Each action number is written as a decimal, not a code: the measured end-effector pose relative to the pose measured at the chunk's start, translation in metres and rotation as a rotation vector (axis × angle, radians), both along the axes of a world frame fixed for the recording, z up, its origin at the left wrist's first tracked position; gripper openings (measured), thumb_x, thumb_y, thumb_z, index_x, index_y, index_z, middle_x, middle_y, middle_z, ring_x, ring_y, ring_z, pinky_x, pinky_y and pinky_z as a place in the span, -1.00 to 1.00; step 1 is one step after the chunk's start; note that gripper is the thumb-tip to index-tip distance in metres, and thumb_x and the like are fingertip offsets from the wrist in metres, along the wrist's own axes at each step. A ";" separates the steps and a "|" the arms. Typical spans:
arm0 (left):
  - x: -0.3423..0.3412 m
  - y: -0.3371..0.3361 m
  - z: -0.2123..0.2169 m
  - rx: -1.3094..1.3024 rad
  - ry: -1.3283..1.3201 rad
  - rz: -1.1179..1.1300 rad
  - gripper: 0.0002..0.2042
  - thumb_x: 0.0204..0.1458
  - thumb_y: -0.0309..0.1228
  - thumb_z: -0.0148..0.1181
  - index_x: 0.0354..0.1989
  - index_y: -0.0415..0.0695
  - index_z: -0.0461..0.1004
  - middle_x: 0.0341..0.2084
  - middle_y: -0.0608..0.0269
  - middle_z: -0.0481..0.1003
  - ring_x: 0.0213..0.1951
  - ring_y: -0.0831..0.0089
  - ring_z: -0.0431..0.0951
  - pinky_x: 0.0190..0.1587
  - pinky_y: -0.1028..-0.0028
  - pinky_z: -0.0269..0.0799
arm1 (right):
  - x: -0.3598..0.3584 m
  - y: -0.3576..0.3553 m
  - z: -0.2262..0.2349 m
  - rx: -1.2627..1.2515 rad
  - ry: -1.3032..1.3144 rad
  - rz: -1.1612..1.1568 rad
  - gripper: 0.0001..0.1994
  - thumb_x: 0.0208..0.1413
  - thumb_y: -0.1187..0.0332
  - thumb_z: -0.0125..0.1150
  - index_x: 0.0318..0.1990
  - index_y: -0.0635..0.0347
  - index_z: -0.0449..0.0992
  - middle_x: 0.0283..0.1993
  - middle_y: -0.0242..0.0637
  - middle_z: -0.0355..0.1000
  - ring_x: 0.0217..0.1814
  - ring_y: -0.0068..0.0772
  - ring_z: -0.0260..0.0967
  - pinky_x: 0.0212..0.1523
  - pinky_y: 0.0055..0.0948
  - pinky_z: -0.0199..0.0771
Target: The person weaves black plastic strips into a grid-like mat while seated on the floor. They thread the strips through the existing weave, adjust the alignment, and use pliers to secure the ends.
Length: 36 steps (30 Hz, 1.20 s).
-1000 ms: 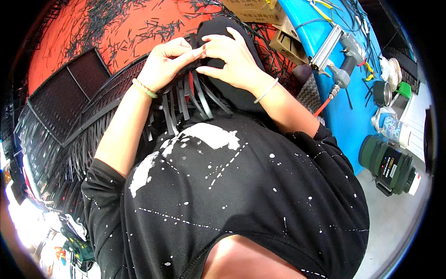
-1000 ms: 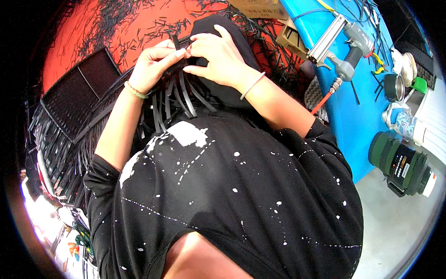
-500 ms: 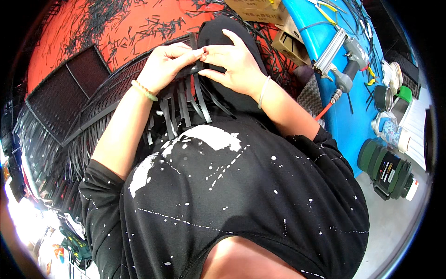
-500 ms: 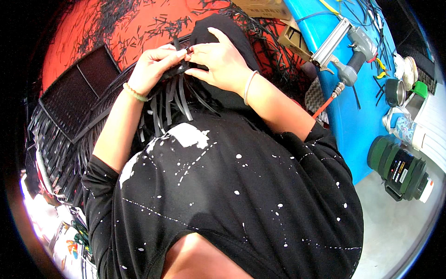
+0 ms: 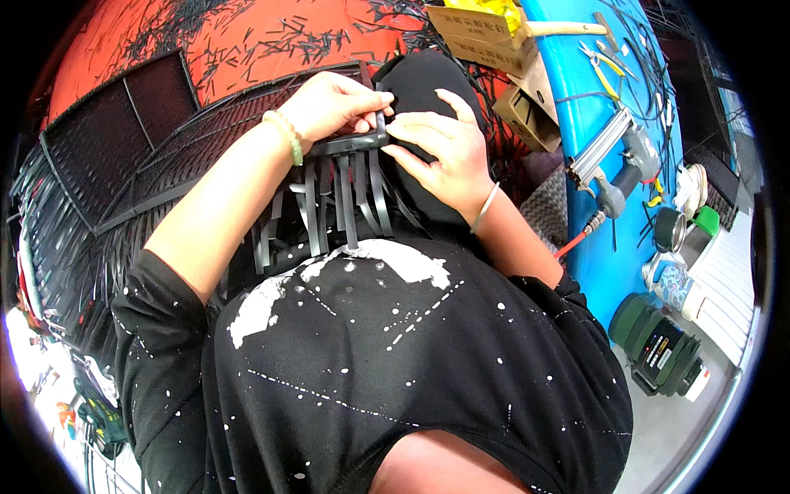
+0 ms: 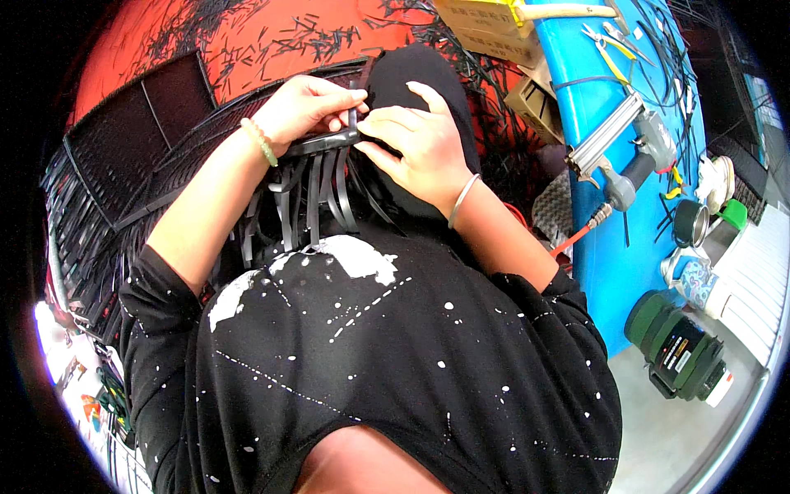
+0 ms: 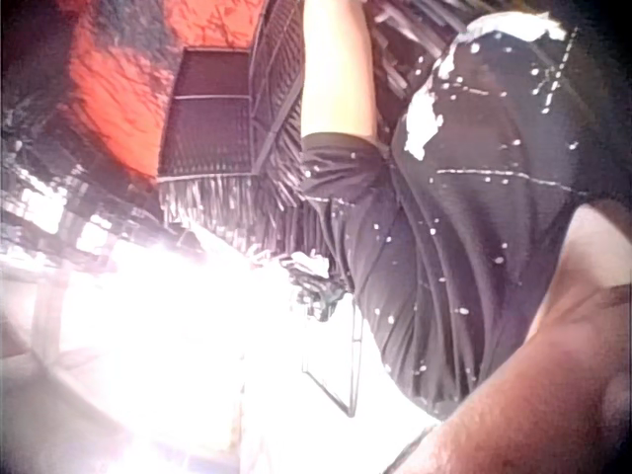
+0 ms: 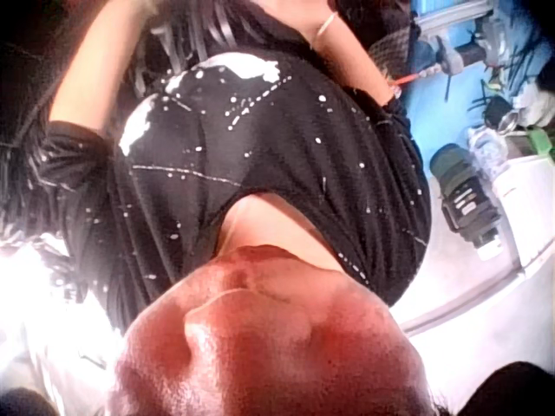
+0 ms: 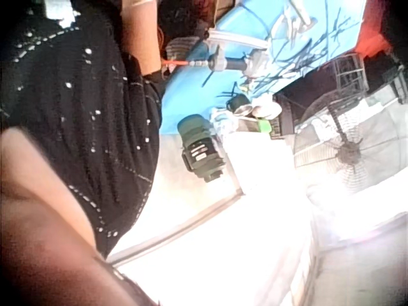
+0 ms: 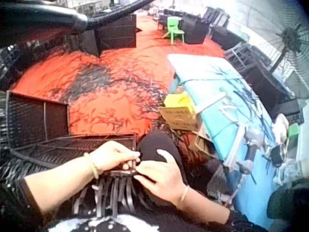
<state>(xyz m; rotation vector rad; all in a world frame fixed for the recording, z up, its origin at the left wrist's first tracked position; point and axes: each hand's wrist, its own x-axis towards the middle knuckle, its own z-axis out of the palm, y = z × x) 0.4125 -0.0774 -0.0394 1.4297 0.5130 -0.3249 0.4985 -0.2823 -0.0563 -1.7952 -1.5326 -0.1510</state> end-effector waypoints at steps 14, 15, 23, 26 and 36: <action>-0.029 -0.006 0.021 0.234 -0.023 -0.018 -0.71 0.20 -0.17 0.26 -0.31 -0.17 0.68 -0.67 0.51 0.44 -0.60 0.75 0.34 -0.51 0.67 0.26 | -0.020 -0.003 0.018 -0.002 0.136 0.029 -0.81 -0.07 0.29 0.48 -0.28 0.02 0.63 -0.27 -0.48 0.57 -0.29 -0.45 0.57 0.28 -0.19 0.23; -0.032 -0.007 0.025 0.255 -0.035 -0.017 -0.72 0.20 -0.18 0.26 -0.30 -0.18 0.67 -0.66 0.51 0.45 -0.60 0.75 0.35 -0.51 0.67 0.28 | -0.020 -0.003 0.019 0.002 0.145 0.027 -0.81 -0.07 0.29 0.48 -0.28 0.02 0.63 -0.27 -0.49 0.57 -0.29 -0.45 0.57 0.28 -0.19 0.24; -0.055 -0.026 0.064 0.635 -0.313 0.152 -0.59 0.04 -0.59 0.38 0.08 -0.22 0.43 -0.50 0.42 0.53 -0.49 0.72 0.50 -0.43 0.69 0.44 | -0.025 -0.004 0.028 0.018 0.199 0.054 -0.80 -0.07 0.29 0.46 -0.27 0.01 0.63 -0.27 -0.50 0.56 -0.31 -0.46 0.56 0.25 -0.18 0.28; -0.055 -0.022 0.078 1.002 -0.599 -0.125 -0.66 -0.06 -0.66 0.41 -0.07 -0.30 0.53 -0.37 0.20 0.61 -0.42 0.55 0.61 -0.31 0.56 0.57 | -0.024 -0.005 0.030 0.004 0.221 0.061 -0.79 -0.10 0.30 0.48 -0.26 0.01 0.64 -0.26 -0.48 0.58 -0.27 -0.48 0.57 0.26 -0.19 0.27; -0.052 -0.007 0.068 0.984 -0.490 -0.349 -0.72 -0.05 -0.64 0.34 -0.13 -0.17 0.62 -0.22 0.12 0.54 -0.18 0.26 0.62 -0.14 0.42 0.56 | -0.020 -0.006 0.028 -0.036 0.260 0.056 -0.76 -0.14 0.33 0.52 -0.26 0.01 0.66 -0.24 -0.44 0.62 -0.19 -0.51 0.59 0.26 -0.20 0.27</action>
